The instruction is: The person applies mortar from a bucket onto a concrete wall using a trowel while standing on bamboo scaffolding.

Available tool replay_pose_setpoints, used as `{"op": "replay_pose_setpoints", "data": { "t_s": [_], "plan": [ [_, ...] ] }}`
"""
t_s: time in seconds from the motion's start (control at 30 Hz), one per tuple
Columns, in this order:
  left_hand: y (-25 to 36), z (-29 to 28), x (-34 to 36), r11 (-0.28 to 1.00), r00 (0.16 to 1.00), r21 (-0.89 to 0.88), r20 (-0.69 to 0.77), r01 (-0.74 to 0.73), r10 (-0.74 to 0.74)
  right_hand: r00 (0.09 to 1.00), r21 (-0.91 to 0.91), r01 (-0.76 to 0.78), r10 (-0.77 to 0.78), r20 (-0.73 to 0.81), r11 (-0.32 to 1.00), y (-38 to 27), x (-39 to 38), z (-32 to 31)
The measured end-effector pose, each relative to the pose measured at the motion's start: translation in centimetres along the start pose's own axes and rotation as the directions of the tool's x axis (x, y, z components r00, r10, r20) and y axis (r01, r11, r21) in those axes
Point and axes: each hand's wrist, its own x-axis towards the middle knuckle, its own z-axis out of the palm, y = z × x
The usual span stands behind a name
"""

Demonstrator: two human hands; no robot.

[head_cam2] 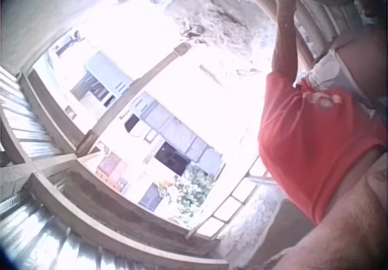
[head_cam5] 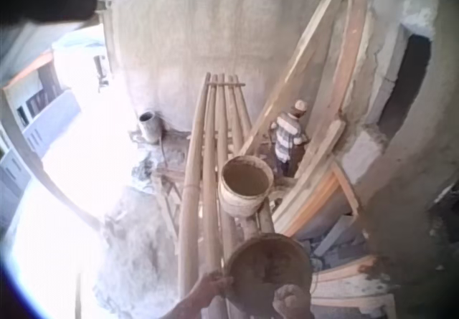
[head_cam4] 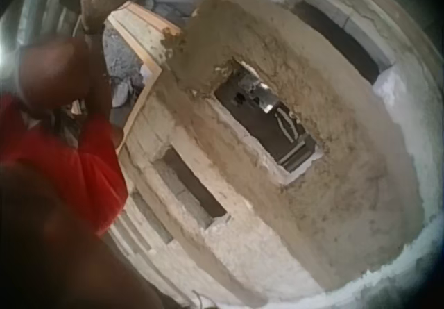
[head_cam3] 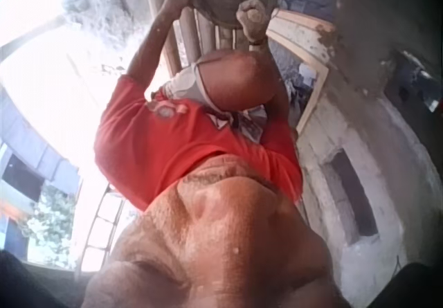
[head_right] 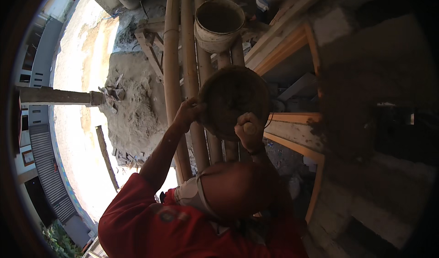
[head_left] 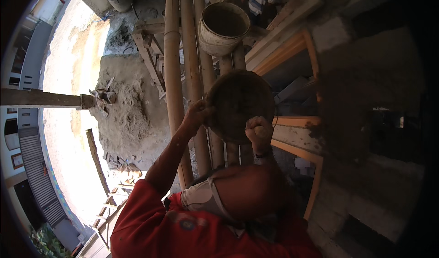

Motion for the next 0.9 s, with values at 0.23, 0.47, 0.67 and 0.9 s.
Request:
{"op": "replay_pose_setpoints", "data": {
  "t_s": [0.23,0.47,0.67,0.9],
  "plan": [
    [-0.8,-1.5,-0.7,1.0,0.999,-0.026,-0.043,0.004,-0.005,0.994,0.314,0.103,-0.086,-0.068,0.944,-6.7,1.8,0.6],
    [-1.0,-1.4,-0.4,1.0,0.998,-0.018,-0.055,-0.012,0.011,0.94,0.288,0.243,-0.152,-0.304,0.926,-5.8,5.5,0.7],
    [-0.3,0.0,0.1,1.0,0.997,0.012,-0.067,0.025,-0.024,0.934,-0.168,0.179,-0.221,-0.281,0.969,-3.9,7.4,-0.7],
    [-0.9,-0.5,0.6,0.999,1.0,0.026,-0.015,-0.026,0.026,0.846,-0.436,0.171,-0.358,-0.395,0.884,-0.7,7.8,-3.2]
  ]
}}
